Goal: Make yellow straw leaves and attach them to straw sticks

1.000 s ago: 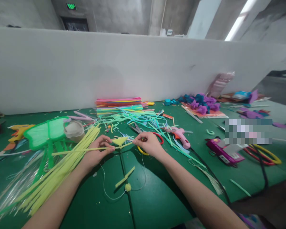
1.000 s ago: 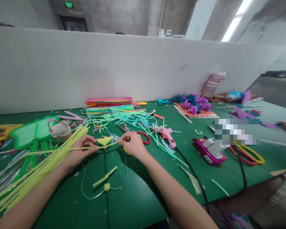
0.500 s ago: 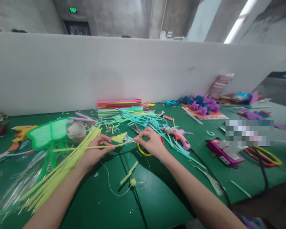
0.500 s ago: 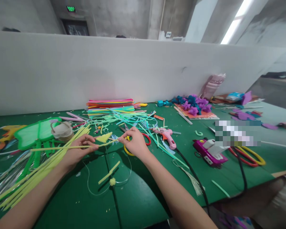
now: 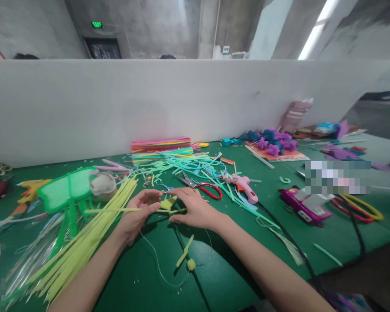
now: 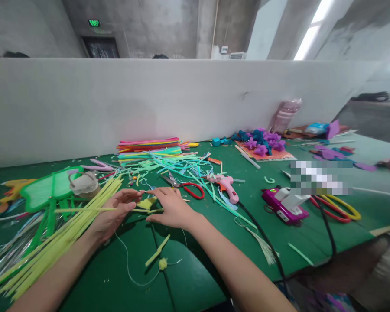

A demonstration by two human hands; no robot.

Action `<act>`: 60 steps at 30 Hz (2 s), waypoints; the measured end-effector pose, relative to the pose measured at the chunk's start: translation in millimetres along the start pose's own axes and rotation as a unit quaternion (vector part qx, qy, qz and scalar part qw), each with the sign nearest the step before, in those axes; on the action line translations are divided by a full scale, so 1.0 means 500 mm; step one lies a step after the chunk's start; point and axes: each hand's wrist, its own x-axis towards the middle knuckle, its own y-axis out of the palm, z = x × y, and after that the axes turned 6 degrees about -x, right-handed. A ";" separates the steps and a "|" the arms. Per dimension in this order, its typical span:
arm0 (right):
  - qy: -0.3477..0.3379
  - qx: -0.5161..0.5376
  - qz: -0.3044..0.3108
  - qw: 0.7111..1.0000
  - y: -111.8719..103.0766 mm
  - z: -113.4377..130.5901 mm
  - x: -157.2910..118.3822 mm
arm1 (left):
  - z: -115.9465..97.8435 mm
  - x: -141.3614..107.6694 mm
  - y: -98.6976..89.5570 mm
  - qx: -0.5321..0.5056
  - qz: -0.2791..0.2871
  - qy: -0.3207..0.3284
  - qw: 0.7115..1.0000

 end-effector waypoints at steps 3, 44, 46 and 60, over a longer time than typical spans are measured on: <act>0.009 0.011 0.015 1.000 0.002 0.001 0.002 | -0.001 0.000 0.008 -0.092 -0.004 -0.012 0.996; -0.091 0.008 -0.046 0.995 -0.027 0.007 -0.007 | -0.172 0.013 -0.111 0.167 -0.323 0.091 0.927; -0.093 0.004 -0.035 0.995 -0.027 0.009 -0.007 | -0.186 0.003 -0.081 0.412 -0.301 0.161 0.845; -0.028 0.103 -0.019 0.994 -0.045 0.003 -0.004 | -0.116 0.024 0.035 0.444 0.180 -0.058 0.876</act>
